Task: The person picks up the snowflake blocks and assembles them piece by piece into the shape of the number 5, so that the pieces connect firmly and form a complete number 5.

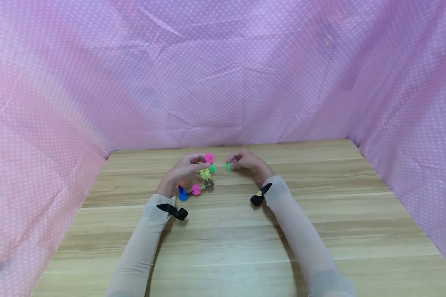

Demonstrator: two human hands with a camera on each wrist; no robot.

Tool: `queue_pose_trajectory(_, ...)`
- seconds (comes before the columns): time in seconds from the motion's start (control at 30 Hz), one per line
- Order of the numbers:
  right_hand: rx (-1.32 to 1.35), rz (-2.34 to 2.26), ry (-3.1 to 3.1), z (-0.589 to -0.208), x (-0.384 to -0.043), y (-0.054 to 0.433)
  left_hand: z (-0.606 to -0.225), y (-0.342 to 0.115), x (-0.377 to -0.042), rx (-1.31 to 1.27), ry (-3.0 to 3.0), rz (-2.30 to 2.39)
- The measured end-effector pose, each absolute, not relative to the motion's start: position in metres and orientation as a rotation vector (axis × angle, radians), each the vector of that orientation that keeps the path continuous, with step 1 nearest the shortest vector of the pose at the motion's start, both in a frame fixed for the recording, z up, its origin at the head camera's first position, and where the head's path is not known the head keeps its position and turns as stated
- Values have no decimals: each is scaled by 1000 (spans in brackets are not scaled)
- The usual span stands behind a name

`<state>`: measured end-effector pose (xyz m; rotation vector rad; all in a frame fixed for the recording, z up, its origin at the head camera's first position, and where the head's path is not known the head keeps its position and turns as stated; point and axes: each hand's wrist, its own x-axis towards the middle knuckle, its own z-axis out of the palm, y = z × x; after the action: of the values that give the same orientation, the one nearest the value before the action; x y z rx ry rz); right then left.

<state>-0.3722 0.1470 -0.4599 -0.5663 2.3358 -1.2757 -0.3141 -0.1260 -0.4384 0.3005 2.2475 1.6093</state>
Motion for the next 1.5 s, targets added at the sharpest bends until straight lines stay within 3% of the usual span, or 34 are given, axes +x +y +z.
queue_pose_trajectory(0.43,-407,-1476,2301,-453,-356,150,-440,-121,-314,324,2221,1668)
queue_pose_trajectory(1.5,-622,-1840,2318,-439,-343,121,-442,-122,-316,287,2203,1682)
